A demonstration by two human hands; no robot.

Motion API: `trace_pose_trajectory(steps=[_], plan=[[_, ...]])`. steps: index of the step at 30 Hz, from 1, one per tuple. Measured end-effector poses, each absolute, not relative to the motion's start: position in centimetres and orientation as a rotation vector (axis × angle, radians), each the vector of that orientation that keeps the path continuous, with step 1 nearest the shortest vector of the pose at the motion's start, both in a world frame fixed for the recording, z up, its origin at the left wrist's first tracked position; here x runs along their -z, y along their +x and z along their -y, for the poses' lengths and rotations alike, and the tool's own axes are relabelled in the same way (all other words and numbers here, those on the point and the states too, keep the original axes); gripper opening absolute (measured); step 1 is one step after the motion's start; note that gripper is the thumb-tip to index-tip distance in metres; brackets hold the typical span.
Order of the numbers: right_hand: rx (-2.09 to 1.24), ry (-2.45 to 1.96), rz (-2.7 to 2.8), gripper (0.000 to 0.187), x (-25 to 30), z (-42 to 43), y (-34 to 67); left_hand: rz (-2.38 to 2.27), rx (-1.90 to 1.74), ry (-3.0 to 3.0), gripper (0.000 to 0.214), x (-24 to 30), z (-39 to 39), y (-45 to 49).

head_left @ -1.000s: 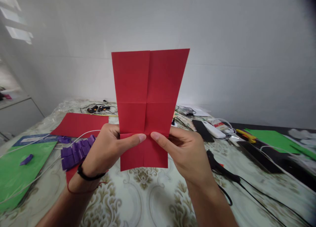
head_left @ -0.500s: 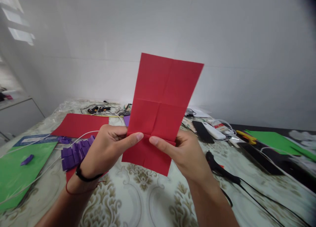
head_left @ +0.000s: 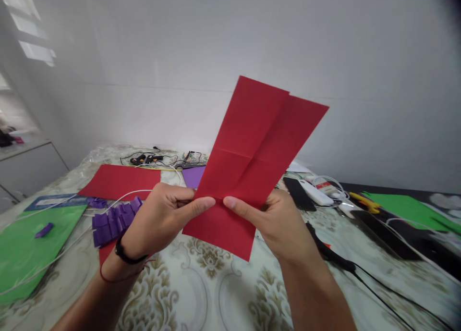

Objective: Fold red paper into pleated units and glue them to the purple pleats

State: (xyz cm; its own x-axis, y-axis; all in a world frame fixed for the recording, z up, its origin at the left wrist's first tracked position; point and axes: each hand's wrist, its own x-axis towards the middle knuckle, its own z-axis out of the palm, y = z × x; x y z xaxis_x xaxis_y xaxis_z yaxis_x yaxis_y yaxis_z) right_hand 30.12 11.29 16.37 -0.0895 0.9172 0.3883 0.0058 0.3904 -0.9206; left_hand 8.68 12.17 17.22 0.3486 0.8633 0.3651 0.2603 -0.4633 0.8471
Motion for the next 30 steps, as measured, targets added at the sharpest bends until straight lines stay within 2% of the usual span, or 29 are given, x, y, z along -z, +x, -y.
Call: trace_pose_trajectory(steps=[10, 20, 24, 30], plan=[[-0.893, -0.869, 1.426, 0.009, -16.25, -11.40, 30.19, -0.979, -0.960, 1.883, 0.052, -17.39, -12.60, 8.32], [-0.808, -0.908, 1.429, 0.004, -16.61, -11.23, 29.89, -1.040, -1.085, 2.079, 0.051, -17.34, -12.55, 8.23], [-0.828, -0.900, 1.415, 0.006, -16.60, -11.33, 29.94, -1.009, -1.019, 2.019, 0.048, -17.27, -12.74, 8.41], [-0.965, -0.915, 1.426, 0.016, -16.35, -11.56, 29.94, -1.050, -1.110, 2.055, 0.048, -17.12, -12.45, 8.88]])
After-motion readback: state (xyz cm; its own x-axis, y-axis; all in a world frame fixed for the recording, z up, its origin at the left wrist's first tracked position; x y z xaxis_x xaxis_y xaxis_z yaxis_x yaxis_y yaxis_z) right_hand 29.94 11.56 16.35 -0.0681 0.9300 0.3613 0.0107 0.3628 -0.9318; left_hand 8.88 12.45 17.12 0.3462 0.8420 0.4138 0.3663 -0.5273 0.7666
